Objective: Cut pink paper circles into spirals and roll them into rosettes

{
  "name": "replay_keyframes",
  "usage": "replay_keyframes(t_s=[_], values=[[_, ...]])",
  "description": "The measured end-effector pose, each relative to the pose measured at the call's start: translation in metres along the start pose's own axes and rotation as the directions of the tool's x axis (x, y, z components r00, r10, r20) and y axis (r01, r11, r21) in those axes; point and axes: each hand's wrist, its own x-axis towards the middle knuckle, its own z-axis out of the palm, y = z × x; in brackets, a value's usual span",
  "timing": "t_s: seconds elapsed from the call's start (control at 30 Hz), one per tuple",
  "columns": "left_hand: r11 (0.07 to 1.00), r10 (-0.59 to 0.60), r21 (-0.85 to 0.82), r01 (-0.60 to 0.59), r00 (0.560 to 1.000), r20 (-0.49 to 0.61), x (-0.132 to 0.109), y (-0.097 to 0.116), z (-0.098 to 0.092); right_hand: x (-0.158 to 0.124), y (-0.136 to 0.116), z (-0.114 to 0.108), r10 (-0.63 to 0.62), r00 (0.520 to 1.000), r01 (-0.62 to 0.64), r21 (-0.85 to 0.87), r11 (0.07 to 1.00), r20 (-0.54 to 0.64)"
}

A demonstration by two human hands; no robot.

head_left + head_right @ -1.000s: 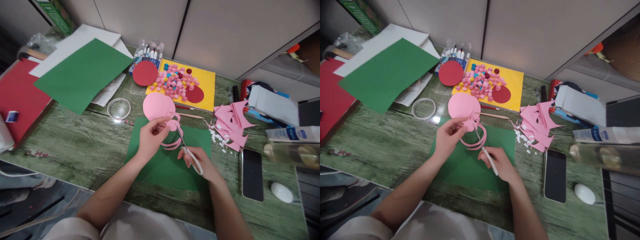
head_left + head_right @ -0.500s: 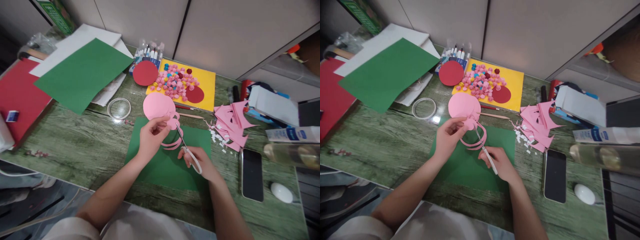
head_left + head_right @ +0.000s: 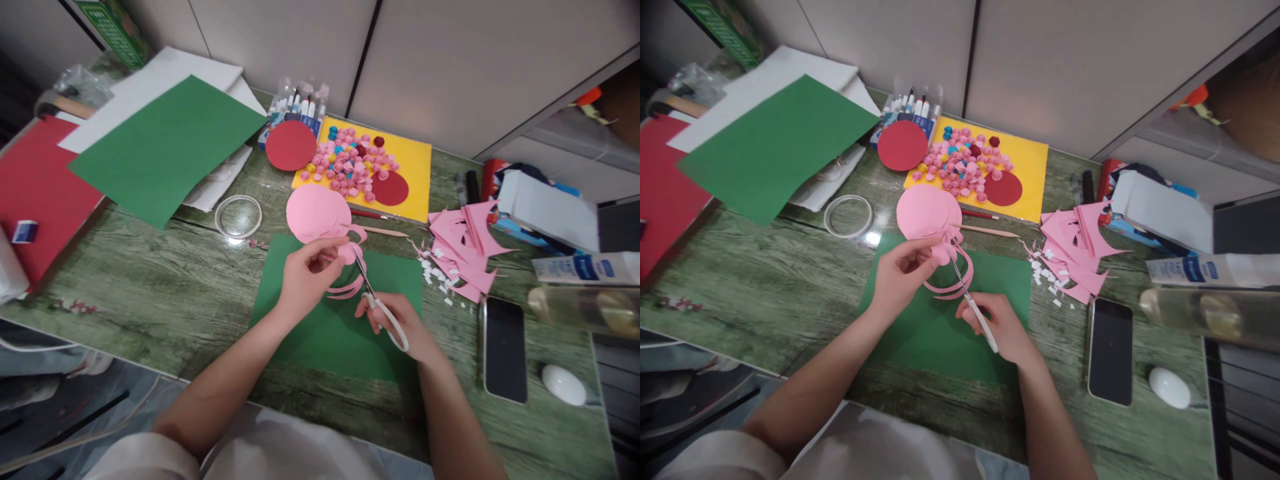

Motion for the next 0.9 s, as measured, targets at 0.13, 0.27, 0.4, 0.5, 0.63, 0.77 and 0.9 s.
replay_keyframes(t_s=[0.13, 0.27, 0.4, 0.5, 0.63, 0.77, 0.9], values=[[1.000, 0.005, -0.011, -0.005, 1.000, -0.001, 0.0006, -0.0013, -0.0004, 0.0002, 0.0006, -0.0007, -0.005, 1.000, 0.005, -0.015, 1.000, 0.002], [1.000, -0.004, -0.013, 0.004, 1.000, -0.011, 0.0015, 0.0013, -0.0009, 0.0001, 0.0002, -0.0013, -0.005, 1.000, 0.005, -0.023, 1.000, 0.006], [0.999, -0.028, -0.019, 0.027, 0.999, -0.026, 0.0025, 0.0030, -0.0020, 0.0000, 0.0009, -0.0015, 0.004, 1.000, -0.004, -0.039, 0.999, 0.014], [0.999, -0.032, -0.041, 0.030, 0.999, -0.035, 0.0031, 0.0010, -0.0032, -0.0003, 0.0017, -0.0019, 0.019, 1.000, -0.018, -0.037, 0.999, 0.023], [0.998, -0.037, -0.060, 0.033, 0.998, -0.058, 0.0031, -0.0012, -0.0043, -0.0003, 0.0007, -0.0023, 0.044, 0.999, -0.043, -0.028, 0.999, 0.026], [0.996, -0.049, -0.077, 0.044, 0.996, -0.071, 0.0030, 0.0008, -0.0039, 0.0004, -0.0013, -0.0023, 0.032, 0.999, -0.031, -0.038, 0.999, 0.019], [0.996, -0.050, -0.082, 0.047, 0.998, -0.032, 0.0027, 0.0016, -0.0022, 0.0010, -0.0013, -0.0019, 0.030, 1.000, -0.031, -0.050, 0.998, -0.007]])
